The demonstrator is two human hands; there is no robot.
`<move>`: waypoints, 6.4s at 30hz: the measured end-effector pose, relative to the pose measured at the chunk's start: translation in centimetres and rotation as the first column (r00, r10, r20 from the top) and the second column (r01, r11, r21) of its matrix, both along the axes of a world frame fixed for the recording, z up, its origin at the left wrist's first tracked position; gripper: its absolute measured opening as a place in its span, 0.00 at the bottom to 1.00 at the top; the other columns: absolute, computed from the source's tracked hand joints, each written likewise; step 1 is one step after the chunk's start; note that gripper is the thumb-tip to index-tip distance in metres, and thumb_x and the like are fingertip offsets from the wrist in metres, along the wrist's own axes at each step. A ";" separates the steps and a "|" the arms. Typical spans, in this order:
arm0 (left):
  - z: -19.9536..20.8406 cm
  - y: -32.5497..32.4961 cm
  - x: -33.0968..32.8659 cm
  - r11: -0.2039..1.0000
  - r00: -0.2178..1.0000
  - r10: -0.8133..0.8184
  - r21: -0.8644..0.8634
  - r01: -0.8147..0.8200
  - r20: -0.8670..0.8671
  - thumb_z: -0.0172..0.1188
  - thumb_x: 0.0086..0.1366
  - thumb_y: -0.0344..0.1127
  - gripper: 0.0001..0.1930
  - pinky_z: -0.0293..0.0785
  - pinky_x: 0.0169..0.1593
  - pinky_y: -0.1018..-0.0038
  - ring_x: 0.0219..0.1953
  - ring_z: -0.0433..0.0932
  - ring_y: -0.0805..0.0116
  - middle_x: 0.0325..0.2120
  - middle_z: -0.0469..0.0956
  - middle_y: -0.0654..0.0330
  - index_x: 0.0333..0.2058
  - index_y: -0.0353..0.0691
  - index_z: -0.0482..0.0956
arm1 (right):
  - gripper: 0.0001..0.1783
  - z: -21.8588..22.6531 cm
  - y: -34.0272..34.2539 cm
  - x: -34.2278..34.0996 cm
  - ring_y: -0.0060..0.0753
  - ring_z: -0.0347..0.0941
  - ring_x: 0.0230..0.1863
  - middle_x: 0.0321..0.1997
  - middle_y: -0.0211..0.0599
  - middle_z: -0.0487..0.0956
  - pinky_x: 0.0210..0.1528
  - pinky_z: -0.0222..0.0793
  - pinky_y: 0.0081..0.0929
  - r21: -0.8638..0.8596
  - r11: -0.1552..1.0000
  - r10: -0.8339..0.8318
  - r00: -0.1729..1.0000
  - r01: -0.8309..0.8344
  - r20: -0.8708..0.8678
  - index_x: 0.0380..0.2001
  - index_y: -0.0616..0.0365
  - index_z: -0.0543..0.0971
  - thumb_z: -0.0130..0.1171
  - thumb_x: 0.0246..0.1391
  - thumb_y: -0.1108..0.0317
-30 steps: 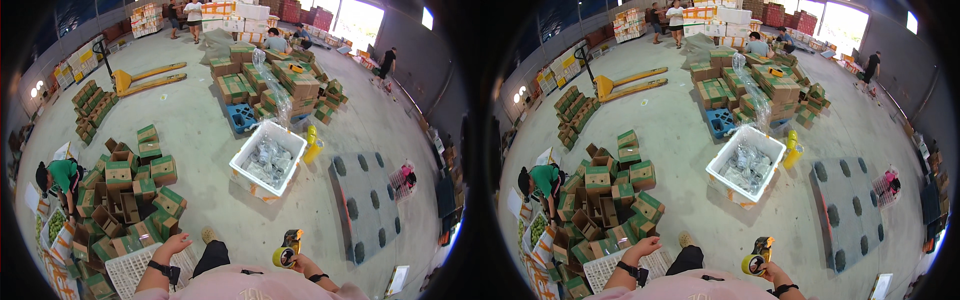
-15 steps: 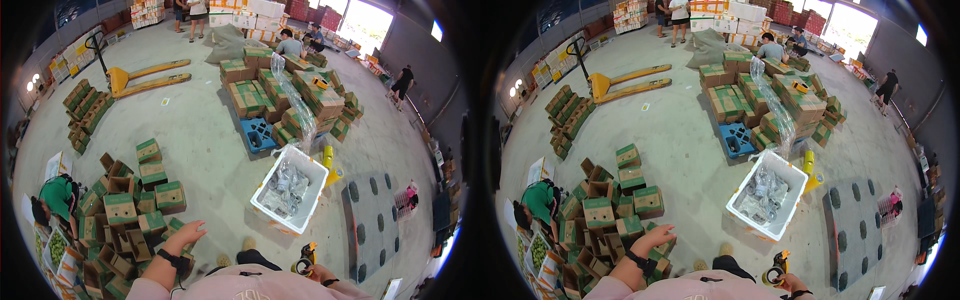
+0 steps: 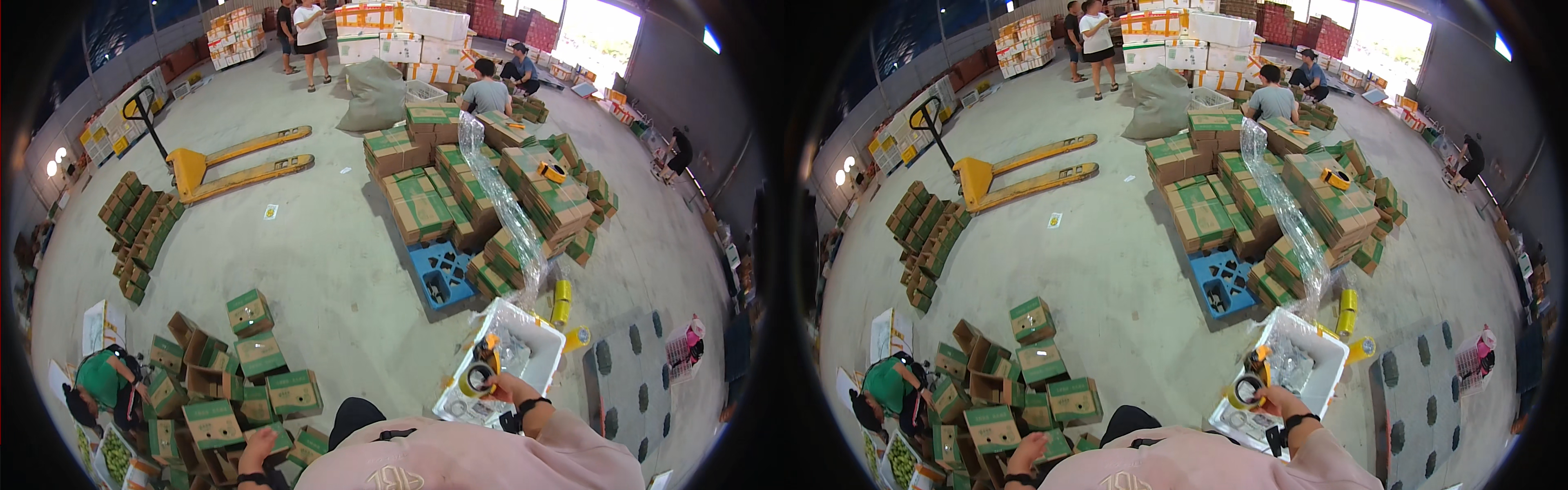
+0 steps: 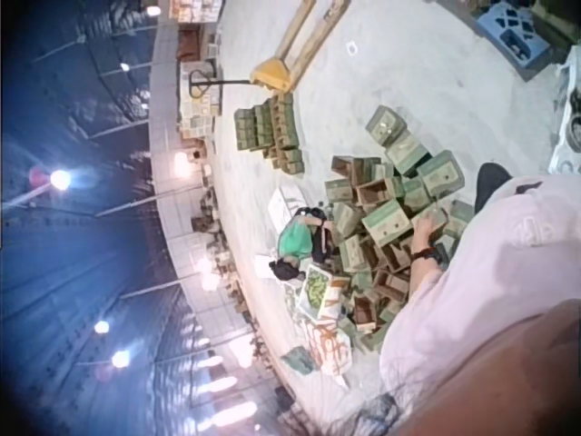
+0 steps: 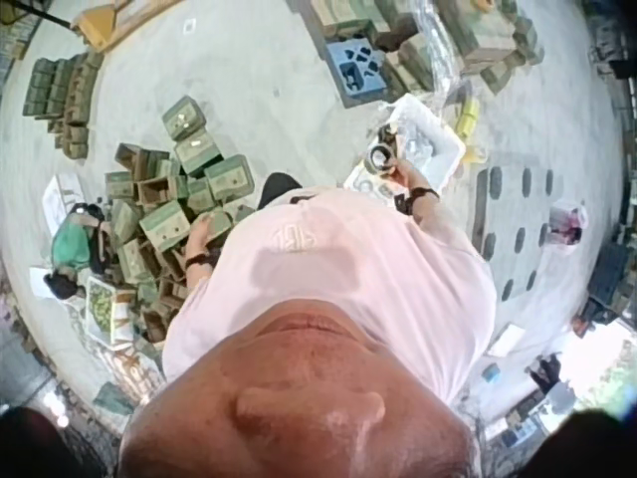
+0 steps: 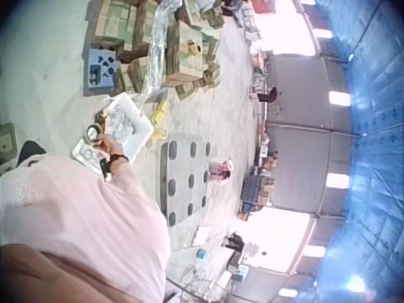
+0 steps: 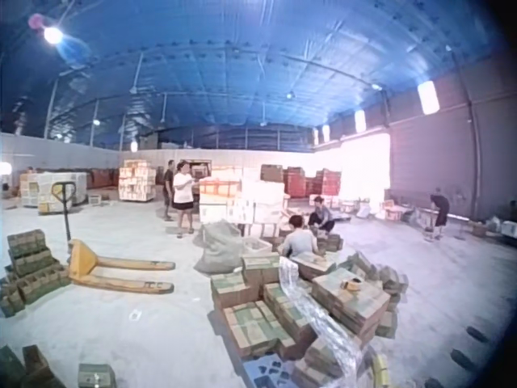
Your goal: The recorder is assembling cardboard boxes and sealing them with a hand-held tape dispenser.
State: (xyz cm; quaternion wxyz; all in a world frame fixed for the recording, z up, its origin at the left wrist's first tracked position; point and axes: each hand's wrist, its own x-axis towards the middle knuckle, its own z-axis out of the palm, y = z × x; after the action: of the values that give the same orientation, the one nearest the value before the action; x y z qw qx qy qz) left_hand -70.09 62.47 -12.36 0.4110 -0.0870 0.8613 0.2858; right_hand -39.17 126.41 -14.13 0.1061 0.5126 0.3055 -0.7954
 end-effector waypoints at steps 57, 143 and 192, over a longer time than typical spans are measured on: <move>1.7 119.8 -112.1 0.557 0.610 -0.786 0.313 0.769 -0.100 0.53 0.65 0.54 0.24 0.66 0.48 0.71 0.45 0.70 0.71 0.43 0.75 0.63 0.50 0.41 0.73 | 0.25 -0.8 56.6 -89.0 0.44 0.78 0.44 0.43 0.49 0.77 0.43 0.77 0.39 -0.070 0.402 -0.914 0.395 0.913 -0.098 0.45 0.68 0.71 0.48 0.54 0.56; 8.8 96.8 -61.5 0.028 -0.564 -0.624 0.736 0.676 0.541 0.45 0.69 0.43 0.20 0.79 0.42 0.67 0.42 0.79 0.61 0.44 0.77 0.54 0.52 0.36 0.71 | 0.29 6.2 1.3 -88.1 0.40 0.74 0.43 0.43 0.40 0.78 0.47 0.72 0.39 -0.160 -0.968 -0.128 -0.930 0.192 -0.344 0.47 0.55 0.74 0.42 0.57 0.42; 10.8 17.4 43.4 -0.623 -0.712 0.546 0.782 0.006 0.441 0.30 0.68 0.65 0.35 0.65 0.59 0.69 0.58 0.67 0.65 0.60 0.65 0.58 0.64 0.47 0.59 | 0.36 6.8 -59.1 -19.3 0.47 0.65 0.58 0.60 0.41 0.68 0.59 0.61 0.45 -0.085 -0.545 0.808 -0.496 -0.834 -0.318 0.59 0.50 0.67 0.35 0.59 0.36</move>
State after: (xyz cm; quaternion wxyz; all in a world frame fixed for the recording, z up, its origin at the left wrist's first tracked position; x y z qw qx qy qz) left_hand -26.71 79.89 -1.58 -0.4883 -0.4755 0.1346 0.7192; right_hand -58.52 67.33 -7.35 0.8084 -0.0694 0.4632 -0.3565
